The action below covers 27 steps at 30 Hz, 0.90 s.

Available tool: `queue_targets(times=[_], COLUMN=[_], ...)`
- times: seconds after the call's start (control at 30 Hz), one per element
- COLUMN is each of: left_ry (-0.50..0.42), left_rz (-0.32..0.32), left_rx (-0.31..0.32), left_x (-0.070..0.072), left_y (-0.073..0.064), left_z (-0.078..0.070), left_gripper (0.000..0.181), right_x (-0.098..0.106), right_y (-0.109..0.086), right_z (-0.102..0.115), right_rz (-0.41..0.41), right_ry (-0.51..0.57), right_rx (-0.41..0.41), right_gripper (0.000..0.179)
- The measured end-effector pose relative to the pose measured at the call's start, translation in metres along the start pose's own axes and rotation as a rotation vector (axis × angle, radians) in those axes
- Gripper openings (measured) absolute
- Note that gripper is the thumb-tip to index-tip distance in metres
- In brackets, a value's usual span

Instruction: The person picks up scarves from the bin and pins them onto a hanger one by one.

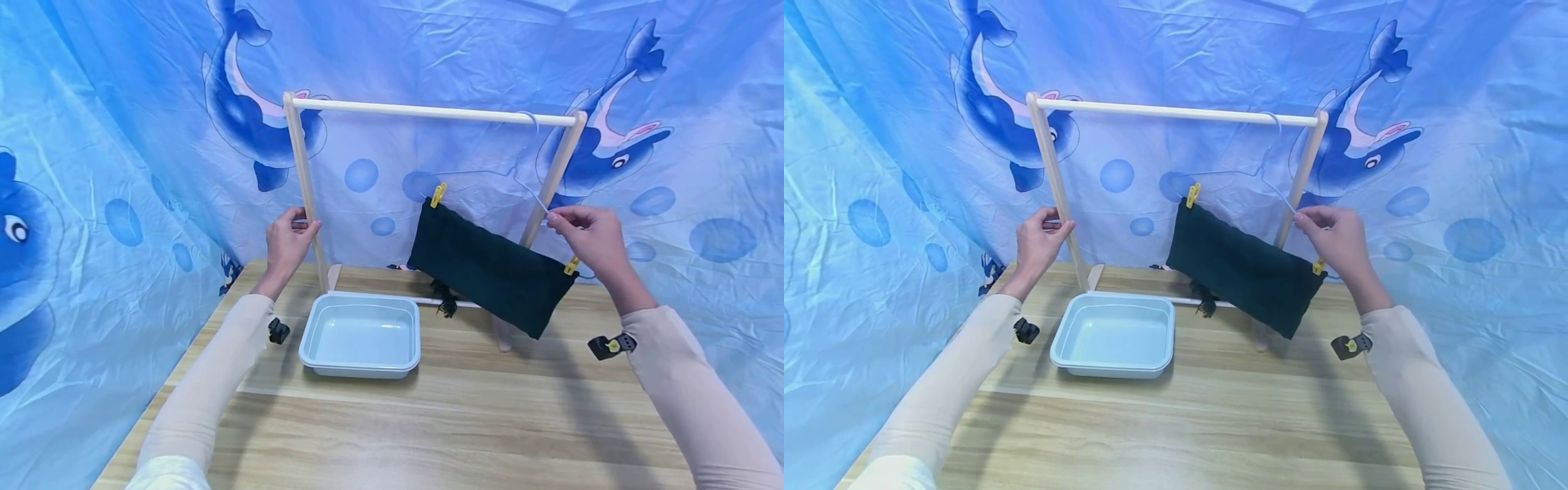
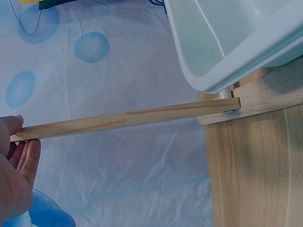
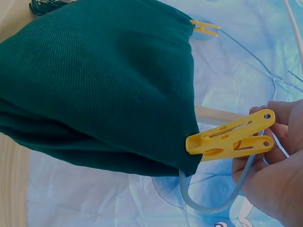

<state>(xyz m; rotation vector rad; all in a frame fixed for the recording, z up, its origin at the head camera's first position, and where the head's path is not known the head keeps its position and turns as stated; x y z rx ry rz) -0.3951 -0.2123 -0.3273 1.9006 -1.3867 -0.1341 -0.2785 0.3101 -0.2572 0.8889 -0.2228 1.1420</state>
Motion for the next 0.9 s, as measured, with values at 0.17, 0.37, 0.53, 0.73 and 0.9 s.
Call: queue_targets(times=[0.17, 0.37, 0.53, 0.73, 0.9], left_ry=[-0.005, -0.014, -0.021, -0.043, -0.044], left_rz=[0.002, -0.002, -0.006, 0.006, -0.007], left_rx=[0.003, -0.001, 0.001, 0.005, -0.015], left_x=[-0.001, 0.000, 0.002, 0.007, 0.015], left_y=[0.001, 0.001, 0.000, -0.005, -0.014], left_z=[0.000, 0.000, 0.000, -0.004, -0.014], left_gripper=[0.034, 0.032, 0.033, 0.038, 0.043], right_x=[-0.001, 0.000, 0.007, 0.020, 0.027], right_y=[-0.002, -0.004, -0.007, -0.012, -0.021], right_z=[-0.001, 0.001, 0.005, 0.013, 0.025], right_rz=[-0.004, -0.010, -0.035, -0.133, -0.206], right_ry=[0.000, 0.000, -0.015, 0.028, 0.072], right_rx=[-0.016, -0.022, -0.046, -0.035, 0.036], right_gripper=[0.051, 0.051, 0.054, 0.049, 0.039])
Point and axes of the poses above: each hand's wrist, its own y-axis towards the middle knuckle, its own x-axis out of the back of the hand, z = x × y, the point moved 6 cm from there along y, towards the middle knuckle, and after that the axes turned 1 degree about -z, right-handed, at the moved point
